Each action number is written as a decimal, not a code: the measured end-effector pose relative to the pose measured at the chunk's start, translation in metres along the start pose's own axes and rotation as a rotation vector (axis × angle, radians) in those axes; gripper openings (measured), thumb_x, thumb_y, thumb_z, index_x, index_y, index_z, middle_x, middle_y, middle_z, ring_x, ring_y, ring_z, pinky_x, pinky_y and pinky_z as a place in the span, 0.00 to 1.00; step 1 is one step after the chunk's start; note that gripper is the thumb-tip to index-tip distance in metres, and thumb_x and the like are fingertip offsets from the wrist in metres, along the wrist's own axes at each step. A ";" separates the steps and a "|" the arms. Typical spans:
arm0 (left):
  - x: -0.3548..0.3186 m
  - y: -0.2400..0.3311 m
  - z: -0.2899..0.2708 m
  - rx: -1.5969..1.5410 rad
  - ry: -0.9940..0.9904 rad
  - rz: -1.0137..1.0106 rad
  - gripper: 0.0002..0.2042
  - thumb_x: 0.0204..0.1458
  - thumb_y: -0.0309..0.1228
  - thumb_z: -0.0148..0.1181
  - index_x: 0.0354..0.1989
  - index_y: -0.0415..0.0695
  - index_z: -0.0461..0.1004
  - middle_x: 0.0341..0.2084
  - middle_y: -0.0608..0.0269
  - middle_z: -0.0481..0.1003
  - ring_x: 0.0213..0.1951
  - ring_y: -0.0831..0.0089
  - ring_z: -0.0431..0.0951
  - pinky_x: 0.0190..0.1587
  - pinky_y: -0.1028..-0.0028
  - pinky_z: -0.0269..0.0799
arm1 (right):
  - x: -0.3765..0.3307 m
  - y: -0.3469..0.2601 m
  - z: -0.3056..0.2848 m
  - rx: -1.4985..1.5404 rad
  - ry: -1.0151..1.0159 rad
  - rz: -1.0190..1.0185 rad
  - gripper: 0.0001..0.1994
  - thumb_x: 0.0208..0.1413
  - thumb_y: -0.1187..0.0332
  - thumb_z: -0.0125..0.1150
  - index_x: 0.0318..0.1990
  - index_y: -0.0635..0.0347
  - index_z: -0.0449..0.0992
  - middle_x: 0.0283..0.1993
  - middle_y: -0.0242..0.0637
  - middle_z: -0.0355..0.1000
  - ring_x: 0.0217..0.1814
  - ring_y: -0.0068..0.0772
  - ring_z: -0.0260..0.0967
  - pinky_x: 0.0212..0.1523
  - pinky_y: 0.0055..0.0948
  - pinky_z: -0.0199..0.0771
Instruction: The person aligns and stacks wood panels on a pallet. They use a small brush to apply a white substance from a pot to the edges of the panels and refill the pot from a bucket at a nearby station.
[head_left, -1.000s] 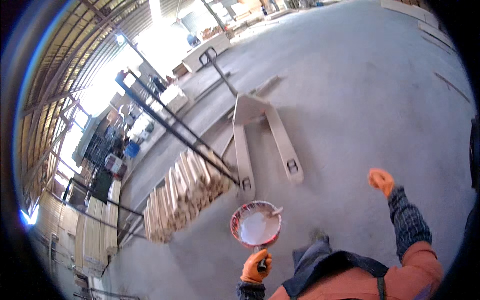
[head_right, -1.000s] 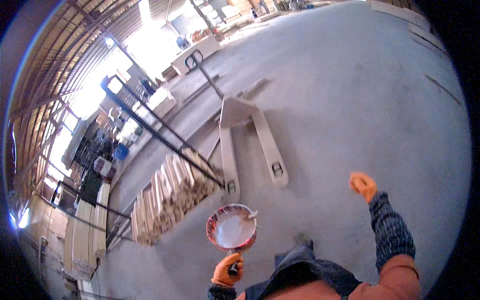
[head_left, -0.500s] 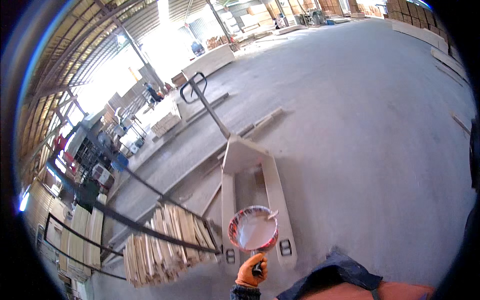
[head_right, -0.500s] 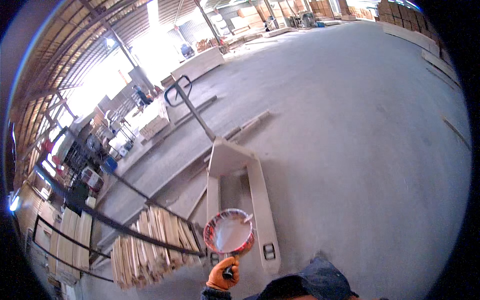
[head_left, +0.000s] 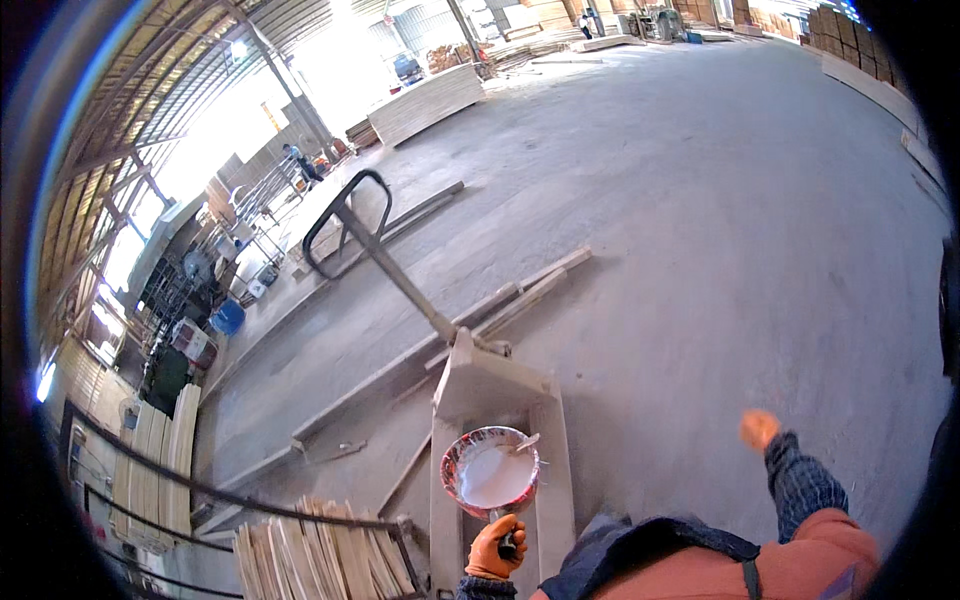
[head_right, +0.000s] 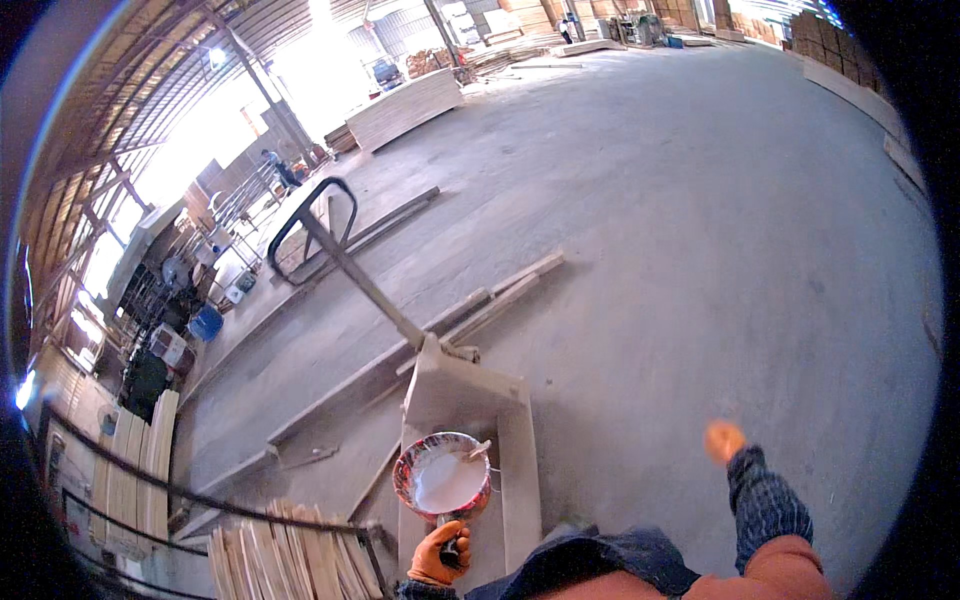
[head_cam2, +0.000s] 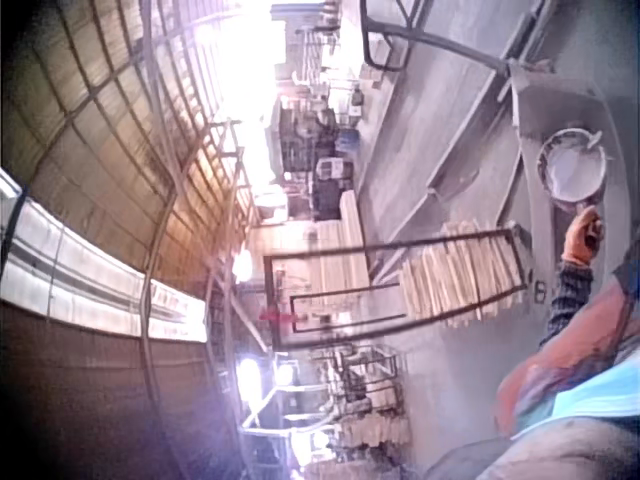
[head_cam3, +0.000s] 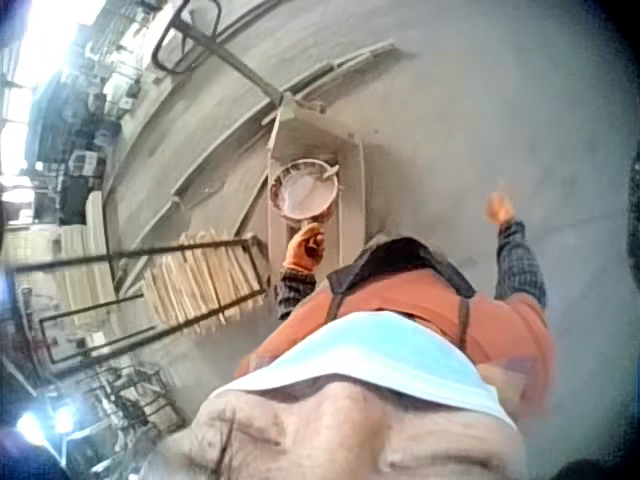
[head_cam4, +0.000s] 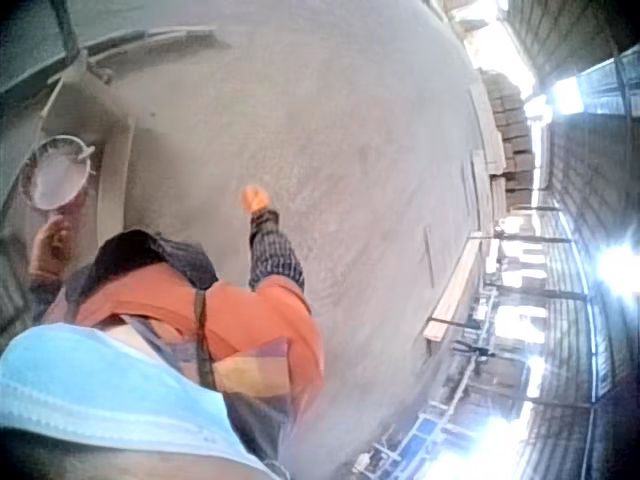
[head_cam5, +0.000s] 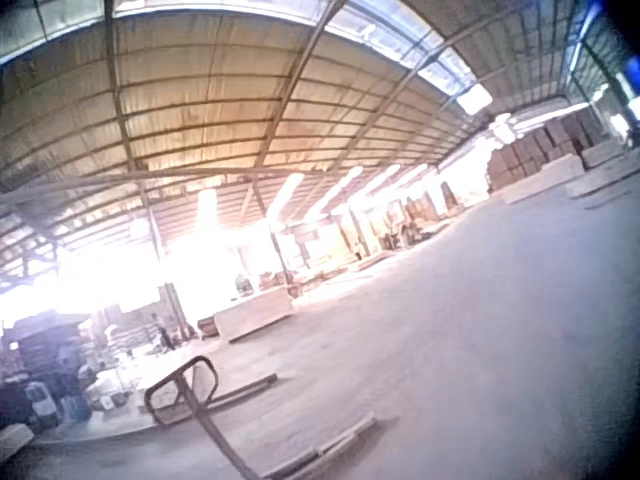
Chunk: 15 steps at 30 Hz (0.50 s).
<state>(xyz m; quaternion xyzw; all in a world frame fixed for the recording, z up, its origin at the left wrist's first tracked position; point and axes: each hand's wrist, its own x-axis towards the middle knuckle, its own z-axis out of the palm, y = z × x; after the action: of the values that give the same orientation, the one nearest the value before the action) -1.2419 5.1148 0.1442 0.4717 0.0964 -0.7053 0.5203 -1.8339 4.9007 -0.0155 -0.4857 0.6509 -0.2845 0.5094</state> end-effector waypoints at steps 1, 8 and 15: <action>0.025 0.024 0.024 -0.011 -0.012 -0.032 0.08 0.57 0.34 0.58 0.39 0.43 0.75 0.28 0.65 0.76 0.26 0.75 0.77 0.25 0.72 0.72 | 0.007 0.033 -0.004 -0.114 -0.090 0.125 0.10 0.54 0.63 0.56 0.24 0.58 0.72 0.19 0.33 0.68 0.22 0.34 0.66 0.25 0.37 0.66; 0.195 0.181 0.190 -0.014 0.087 0.060 0.10 0.57 0.31 0.58 0.44 0.42 0.74 0.31 0.66 0.75 0.28 0.76 0.76 0.29 0.73 0.75 | 0.073 0.046 -0.006 -1.341 -0.711 0.333 0.13 0.45 0.58 0.62 0.29 0.58 0.82 0.33 0.47 0.79 0.35 0.48 0.77 0.36 0.45 0.75; 0.304 0.303 0.276 -0.264 0.012 0.013 0.08 0.60 0.33 0.55 0.42 0.44 0.74 0.29 0.64 0.77 0.27 0.74 0.78 0.26 0.71 0.75 | 0.426 -0.120 -0.021 -1.460 -0.520 0.157 0.11 0.48 0.64 0.58 0.32 0.60 0.82 0.40 0.47 0.78 0.40 0.45 0.77 0.39 0.42 0.77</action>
<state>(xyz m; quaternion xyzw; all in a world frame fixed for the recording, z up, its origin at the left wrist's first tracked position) -1.1517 4.6134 0.1672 0.4040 0.1885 -0.6803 0.5818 -1.8164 4.4614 -0.0698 -0.7017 0.5654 0.3761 0.2155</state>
